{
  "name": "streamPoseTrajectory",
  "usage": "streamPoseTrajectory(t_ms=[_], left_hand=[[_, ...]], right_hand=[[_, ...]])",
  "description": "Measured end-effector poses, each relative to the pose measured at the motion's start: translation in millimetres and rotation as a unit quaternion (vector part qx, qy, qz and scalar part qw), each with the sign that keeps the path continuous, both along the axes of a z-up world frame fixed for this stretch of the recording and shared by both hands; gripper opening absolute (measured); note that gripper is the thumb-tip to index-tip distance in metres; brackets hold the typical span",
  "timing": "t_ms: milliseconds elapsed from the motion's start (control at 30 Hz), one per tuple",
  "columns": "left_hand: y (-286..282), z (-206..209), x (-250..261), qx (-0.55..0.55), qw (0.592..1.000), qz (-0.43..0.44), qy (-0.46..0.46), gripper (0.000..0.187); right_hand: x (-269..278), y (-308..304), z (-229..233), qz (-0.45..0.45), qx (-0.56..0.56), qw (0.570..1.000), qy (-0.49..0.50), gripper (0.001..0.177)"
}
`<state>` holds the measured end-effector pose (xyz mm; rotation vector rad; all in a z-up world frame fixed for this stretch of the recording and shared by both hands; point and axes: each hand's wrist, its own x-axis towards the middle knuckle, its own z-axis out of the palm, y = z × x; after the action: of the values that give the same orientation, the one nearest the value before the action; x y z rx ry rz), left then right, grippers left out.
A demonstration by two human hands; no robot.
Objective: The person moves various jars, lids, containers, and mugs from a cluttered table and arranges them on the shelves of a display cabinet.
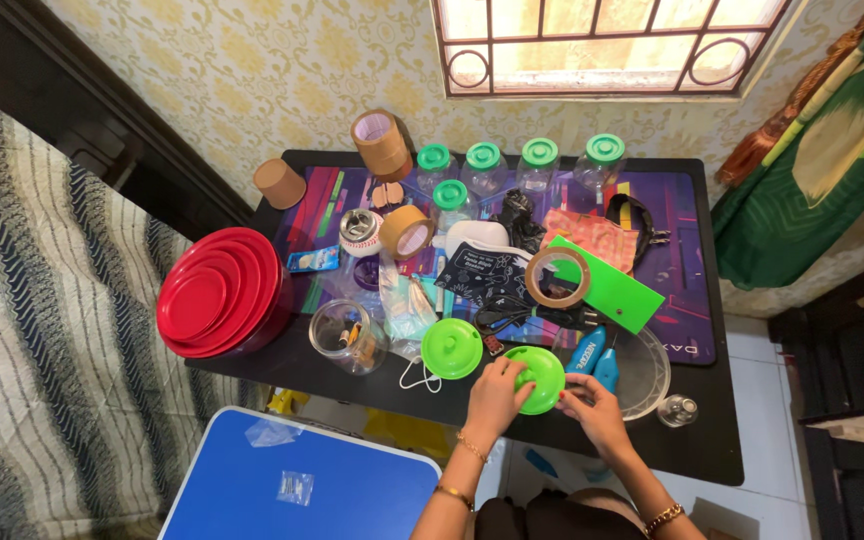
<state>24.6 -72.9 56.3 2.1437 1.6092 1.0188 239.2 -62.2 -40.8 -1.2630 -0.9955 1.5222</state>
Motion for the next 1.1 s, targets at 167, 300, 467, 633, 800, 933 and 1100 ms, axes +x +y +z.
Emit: streamPoseTrajectory(t_ms=[167, 300, 467, 633, 800, 933, 1100], left_hand=[[15, -18, -2, 0.018, 0.997, -0.011, 0.078, 0.029], [16, -17, 1, 0.023, 0.992, -0.014, 0.124, 0.028], [20, -17, 4, 0.012, 0.988, -0.020, 0.151, 0.026], [13, -12, -1, -0.029, 0.997, -0.009, 0.078, 0.034], [-10, -7, -11, -0.069, 0.994, 0.055, -0.072, 0.074], [-23, -22, -20, -0.124, 0.985, 0.073, -0.090, 0.090], [-23, -27, -29, -0.196, 0.973, 0.059, -0.105, 0.093]], right_hand=[[4, 1, -15, -0.007, 0.017, 0.999, -0.033, 0.034], [5, -2, -12, -0.005, 0.050, 0.998, -0.044, 0.036], [-4, -8, 21, 0.001, 0.094, 0.981, -0.168, 0.034], [-11, -9, 33, 0.002, 0.128, 0.968, -0.215, 0.034], [-15, -9, 50, 0.016, 0.219, 0.936, -0.274, 0.032], [-29, -6, 78, 0.051, 0.224, 0.914, -0.333, 0.033], [-42, 5, 94, 0.069, 0.319, 0.862, -0.387, 0.035]])
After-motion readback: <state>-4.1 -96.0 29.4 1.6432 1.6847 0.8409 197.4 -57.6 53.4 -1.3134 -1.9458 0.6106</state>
